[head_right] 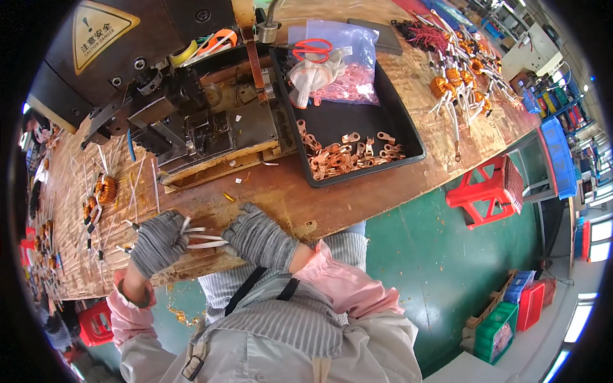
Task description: Using a workbench crimping machine to attach copper terminals to the ends of wires on toroidal coils.
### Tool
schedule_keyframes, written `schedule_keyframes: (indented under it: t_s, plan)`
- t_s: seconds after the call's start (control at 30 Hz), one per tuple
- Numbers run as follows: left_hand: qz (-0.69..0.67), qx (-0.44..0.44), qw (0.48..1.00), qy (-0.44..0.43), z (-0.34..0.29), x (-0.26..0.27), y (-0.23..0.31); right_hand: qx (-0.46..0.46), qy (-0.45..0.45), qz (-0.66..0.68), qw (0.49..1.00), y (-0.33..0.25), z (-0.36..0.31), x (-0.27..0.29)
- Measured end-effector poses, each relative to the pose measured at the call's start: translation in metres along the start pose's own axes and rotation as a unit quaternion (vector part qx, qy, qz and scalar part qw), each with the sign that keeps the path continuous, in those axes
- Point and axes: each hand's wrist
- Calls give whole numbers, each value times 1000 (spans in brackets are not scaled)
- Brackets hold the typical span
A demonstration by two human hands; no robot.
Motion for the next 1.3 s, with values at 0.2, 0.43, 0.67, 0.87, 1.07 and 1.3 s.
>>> schedule_keyframes:
  t_s: [0.2, 0.43, 0.67, 0.87, 1.07, 1.3]
  plan:
    - [-298, 39, 954, 3, -7, 12, -13, -39, -38, 0, 999, -6, 4, 8]
    - [11, 13, 995, -103, 0, 4, 15, -15, -23, -55, 998, -7, 3, 19]
    - [48, -25, 997, -62, -4, 0, 16, -39, -7, -14, 999, -5, -11, 29]
    - [51, -16, 999, -4, -10, -1, 17, 17, 24, -13, 999, 0, -14, 59]
    - [33, 40, 999, -8, -11, -5, 15, -309, 243, -312, 865, 111, -46, 180]
    - [36, 19, 997, -64, -1, -6, 14, -496, 50, -288, 817, 177, -80, 196]
Point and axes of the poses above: each hand's wrist, its own z-axis towards the middle knuckle, its own x-axis out of the back of the hand, y = z × x, and after that the axes turned 14 degrees about z, right-handed
